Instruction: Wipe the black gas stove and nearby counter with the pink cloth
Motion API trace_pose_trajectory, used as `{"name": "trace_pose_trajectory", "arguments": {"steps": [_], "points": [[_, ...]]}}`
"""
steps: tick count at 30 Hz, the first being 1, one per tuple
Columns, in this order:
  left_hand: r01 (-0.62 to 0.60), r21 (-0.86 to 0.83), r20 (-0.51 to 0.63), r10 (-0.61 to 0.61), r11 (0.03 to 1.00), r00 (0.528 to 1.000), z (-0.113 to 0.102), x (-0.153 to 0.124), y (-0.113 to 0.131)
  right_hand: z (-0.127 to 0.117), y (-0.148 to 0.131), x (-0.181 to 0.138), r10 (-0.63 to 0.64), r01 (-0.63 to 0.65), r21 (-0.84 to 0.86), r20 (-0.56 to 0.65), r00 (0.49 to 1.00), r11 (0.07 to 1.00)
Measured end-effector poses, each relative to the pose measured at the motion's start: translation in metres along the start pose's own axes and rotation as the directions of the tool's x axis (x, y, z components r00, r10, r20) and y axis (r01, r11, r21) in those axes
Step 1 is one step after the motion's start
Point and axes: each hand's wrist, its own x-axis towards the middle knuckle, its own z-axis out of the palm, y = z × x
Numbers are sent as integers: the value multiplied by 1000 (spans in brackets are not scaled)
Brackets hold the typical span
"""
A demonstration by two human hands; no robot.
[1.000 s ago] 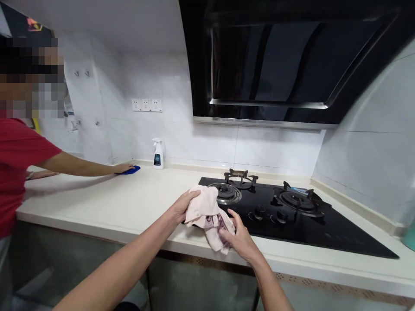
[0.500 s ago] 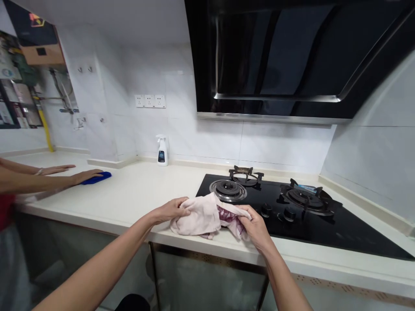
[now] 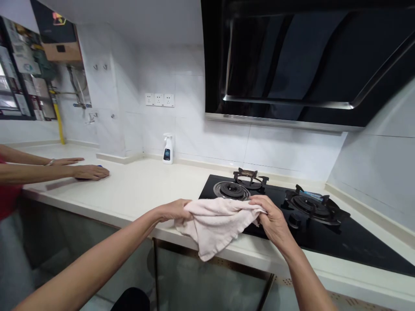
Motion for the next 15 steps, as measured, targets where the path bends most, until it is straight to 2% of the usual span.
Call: {"name": "trace_pose_trajectory", "arguments": {"steps": [4, 6, 9, 12, 13, 15], "points": [[-131, -79, -184, 115, 988, 976, -11, -2, 2, -2, 5, -8, 17, -13, -77, 58, 998, 997], [-180, -40, -297, 161, 983, 941, -16, 5, 3, 4, 6, -8, -18, 30, -130, 94, 995, 991], [-220, 84, -399, 235, 972, 886, -22, 19, 5, 19, 12, -5, -76, 85, -237, 47, 996, 968], [-252, 230, -379, 325, 940, 866, -28, 25, 2, 31, 23, -11, -132, 128, -358, 14, 991, 925], [-253, 272, -346, 340, 928, 875, -31, 23, -2, 33, 28, -18, -115, 128, -392, 58, 992, 911], [-234, 339, -266, 331, 911, 905, -35, 11, -13, 32, 35, -34, -2, 87, -422, 198, 980, 902]]}}
